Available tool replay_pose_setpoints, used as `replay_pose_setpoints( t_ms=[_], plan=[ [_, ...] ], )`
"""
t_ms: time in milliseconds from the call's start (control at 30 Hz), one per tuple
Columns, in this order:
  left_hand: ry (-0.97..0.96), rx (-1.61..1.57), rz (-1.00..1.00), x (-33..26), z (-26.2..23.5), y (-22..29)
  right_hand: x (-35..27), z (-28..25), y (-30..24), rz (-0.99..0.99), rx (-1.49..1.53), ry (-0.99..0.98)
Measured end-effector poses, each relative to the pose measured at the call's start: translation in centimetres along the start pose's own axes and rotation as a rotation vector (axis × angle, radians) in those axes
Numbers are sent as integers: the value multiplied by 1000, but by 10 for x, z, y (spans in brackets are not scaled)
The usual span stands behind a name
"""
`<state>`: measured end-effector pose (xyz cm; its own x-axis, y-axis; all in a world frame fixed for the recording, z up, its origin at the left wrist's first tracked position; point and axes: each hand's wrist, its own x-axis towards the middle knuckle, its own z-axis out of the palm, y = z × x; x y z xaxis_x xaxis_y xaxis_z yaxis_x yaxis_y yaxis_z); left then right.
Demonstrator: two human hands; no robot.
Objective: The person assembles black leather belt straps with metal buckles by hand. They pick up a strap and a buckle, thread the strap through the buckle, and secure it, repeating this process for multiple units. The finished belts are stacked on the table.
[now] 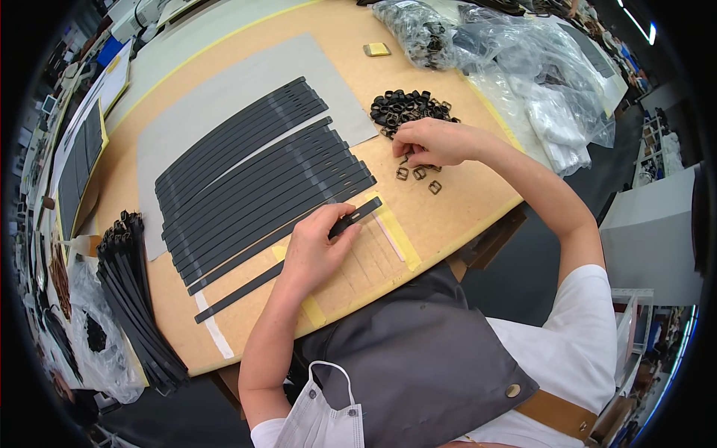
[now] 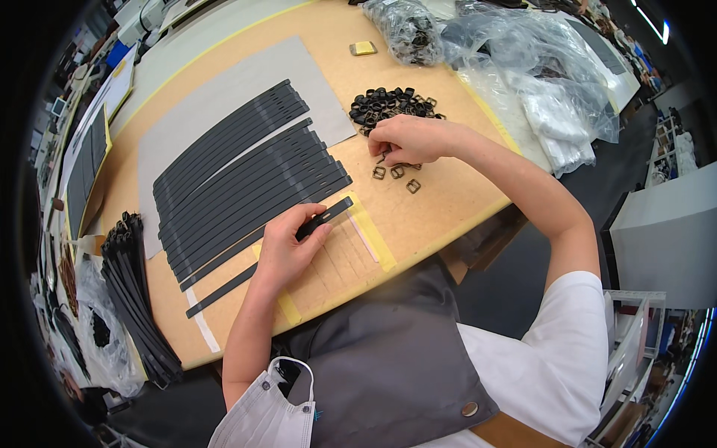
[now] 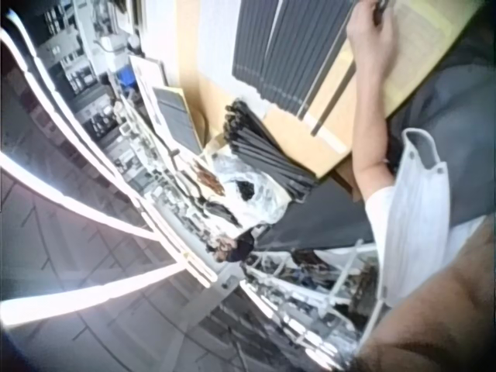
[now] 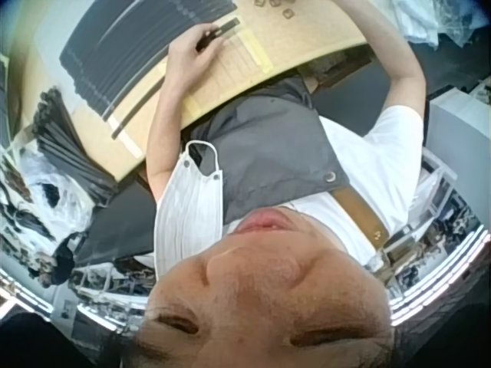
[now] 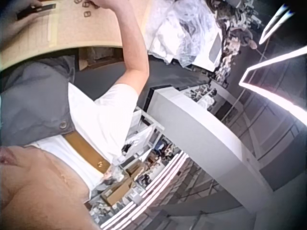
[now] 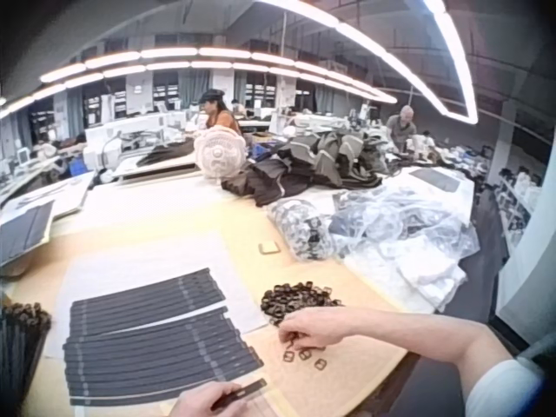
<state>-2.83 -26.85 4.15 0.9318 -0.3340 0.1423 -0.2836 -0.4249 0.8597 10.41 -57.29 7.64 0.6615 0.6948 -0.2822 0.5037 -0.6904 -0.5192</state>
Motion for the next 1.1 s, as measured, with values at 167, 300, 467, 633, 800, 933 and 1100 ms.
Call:
replay_pose_setpoints(
  t_ms=[167, 300, 467, 633, 800, 933, 1100],
  plan=[
    [15, 0, 16, 0, -1, 0, -4, 2, 1, 30, 35, 6],
    [-17, 2, -3, 0, -9, 4, -12, 18, -19, 58, 542, 105],
    [73, -46, -9, 0, -15, 3, -13, 62, -35, -183, 1009, 255],
    [87, -50, -45, -1, -18, 3, -14, 81, -53, -100, 1343, 169],
    [55, -105, -62, -2, -18, 6, -6, 93, -53, -128, 1300, 148],
    [17, -138, -85, -3, -19, 8, -3, 93, -54, -118, 1243, 63],
    [40, -60, -51, -3, -15, 6, -4, 86, -62, -58, 1246, 33]
  ],
)
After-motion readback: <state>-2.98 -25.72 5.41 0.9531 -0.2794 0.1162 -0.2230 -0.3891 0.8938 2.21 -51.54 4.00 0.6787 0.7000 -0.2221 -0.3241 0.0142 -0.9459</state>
